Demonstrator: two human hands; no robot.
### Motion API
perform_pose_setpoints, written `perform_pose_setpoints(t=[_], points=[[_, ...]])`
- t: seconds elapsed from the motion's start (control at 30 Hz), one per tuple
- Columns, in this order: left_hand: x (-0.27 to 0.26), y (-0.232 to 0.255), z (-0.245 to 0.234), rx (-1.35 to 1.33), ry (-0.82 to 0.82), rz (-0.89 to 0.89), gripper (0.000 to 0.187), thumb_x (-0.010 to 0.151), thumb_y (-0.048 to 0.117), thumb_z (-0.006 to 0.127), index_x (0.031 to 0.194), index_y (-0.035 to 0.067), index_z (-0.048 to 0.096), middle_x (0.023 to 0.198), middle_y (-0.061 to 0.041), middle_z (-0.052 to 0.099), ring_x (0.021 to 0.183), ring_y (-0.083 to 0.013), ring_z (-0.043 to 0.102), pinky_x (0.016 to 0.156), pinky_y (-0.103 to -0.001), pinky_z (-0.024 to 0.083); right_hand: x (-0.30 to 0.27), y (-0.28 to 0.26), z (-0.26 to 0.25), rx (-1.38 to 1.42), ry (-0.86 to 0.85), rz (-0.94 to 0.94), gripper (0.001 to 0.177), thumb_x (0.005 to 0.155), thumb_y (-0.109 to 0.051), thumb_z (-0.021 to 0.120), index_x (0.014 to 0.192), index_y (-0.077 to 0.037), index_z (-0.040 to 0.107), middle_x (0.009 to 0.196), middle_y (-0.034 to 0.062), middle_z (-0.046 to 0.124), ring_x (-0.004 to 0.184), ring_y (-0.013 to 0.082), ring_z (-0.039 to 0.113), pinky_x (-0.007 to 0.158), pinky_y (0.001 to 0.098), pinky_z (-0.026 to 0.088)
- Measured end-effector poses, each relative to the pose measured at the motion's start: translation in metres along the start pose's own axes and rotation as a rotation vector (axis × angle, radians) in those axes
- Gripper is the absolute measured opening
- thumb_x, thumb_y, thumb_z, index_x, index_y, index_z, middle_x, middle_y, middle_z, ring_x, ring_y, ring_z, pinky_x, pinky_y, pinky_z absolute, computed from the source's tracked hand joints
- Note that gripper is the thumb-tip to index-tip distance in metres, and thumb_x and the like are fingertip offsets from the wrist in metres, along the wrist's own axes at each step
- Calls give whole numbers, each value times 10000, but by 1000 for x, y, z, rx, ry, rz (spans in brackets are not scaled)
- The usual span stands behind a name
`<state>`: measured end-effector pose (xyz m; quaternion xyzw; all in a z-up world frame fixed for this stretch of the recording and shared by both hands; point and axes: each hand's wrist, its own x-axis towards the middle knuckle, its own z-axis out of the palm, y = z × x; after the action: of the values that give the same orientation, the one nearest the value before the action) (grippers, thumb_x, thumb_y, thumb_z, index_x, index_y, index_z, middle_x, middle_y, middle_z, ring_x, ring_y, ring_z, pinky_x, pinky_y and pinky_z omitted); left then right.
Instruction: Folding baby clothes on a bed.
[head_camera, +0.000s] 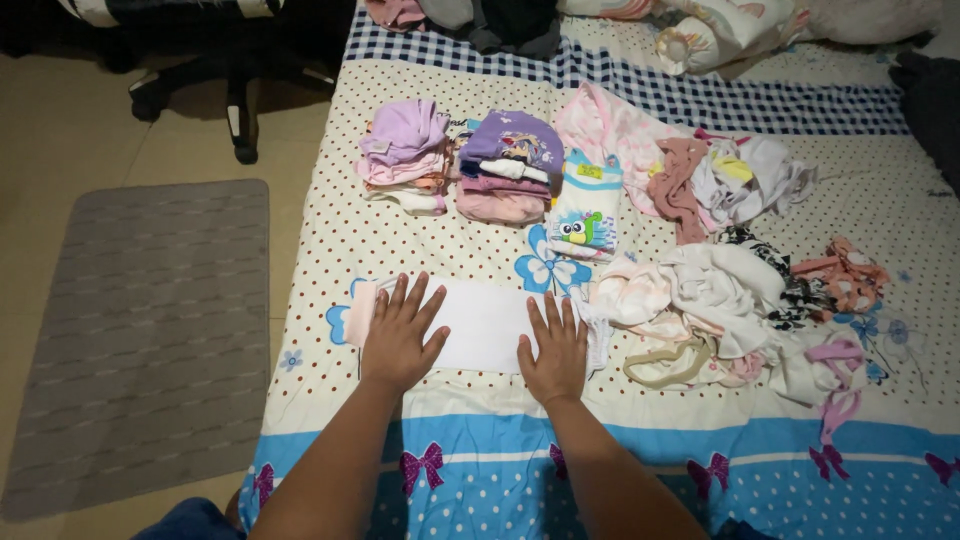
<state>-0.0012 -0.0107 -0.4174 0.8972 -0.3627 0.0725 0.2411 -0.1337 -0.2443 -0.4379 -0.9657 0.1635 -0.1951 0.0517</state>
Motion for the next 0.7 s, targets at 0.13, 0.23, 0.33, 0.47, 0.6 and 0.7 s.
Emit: perform_pose_setpoints(t=[0.13, 0.23, 0.33, 0.47, 0.6, 0.7], points=[[0, 2, -1, -2, 7, -14, 627, 965, 468, 528, 1552, 278, 417, 1665, -57, 283, 1549, -335, 190, 1241, -530, 141, 0, 1, 0, 8, -12, 7, 627, 932, -379, 540, 1541, -271, 437, 1657, 42, 328, 1540, 317, 231, 1203, 591, 199], [1, 1, -1, 7, -8, -14, 629, 962, 464, 523, 1552, 276, 413, 1667, -57, 275, 1545, -336, 182, 1237, -528, 135, 0, 0, 1, 3, -28, 19, 626, 938, -383, 533, 1546, -275, 430, 1656, 40, 319, 1540, 310, 224, 1206, 589, 191], [1, 0, 0, 17, -30, -17, 630, 962, 469, 519, 1549, 270, 406, 1666, -60, 265, 1540, -337, 176, 1234, -527, 130, 0, 1, 0, 5, -35, 20, 630, 942, -379, 524, 1555, -274, 422, 1661, 38, 311, 1544, 310, 215, 1205, 589, 188], [-1, -2, 4, 14, -5, -4, 623, 979, 475, 510, 1559, 280, 398, 1675, -60, 263, 1551, -340, 172, 1240, -530, 128, -2, 0, 1, 11, -32, 14, 633, 947, -379, 517, 1561, -268, 414, 1665, 47, 306, 1543, 319, 218, 1207, 592, 187], [-4, -6, 2, 129, 90, 13, 613, 1006, 346, 534, 1595, 239, 400, 1698, -98, 280, 1558, -345, 210, 1246, -520, 158, -3, 2, 6, -5, 26, -22, 633, 956, -379, 511, 1566, -246, 412, 1668, 64, 310, 1542, 339, 229, 1201, 593, 202], [-3, 0, -37, 209, 195, -318, 707, 929, 367, 666, 1542, 118, 417, 1609, -139, 399, 1544, -359, 264, 1248, -544, 200, -3, 3, 6, 4, 39, -26, 630, 944, -372, 513, 1556, -250, 424, 1664, 56, 323, 1546, 333, 239, 1210, 587, 208]])
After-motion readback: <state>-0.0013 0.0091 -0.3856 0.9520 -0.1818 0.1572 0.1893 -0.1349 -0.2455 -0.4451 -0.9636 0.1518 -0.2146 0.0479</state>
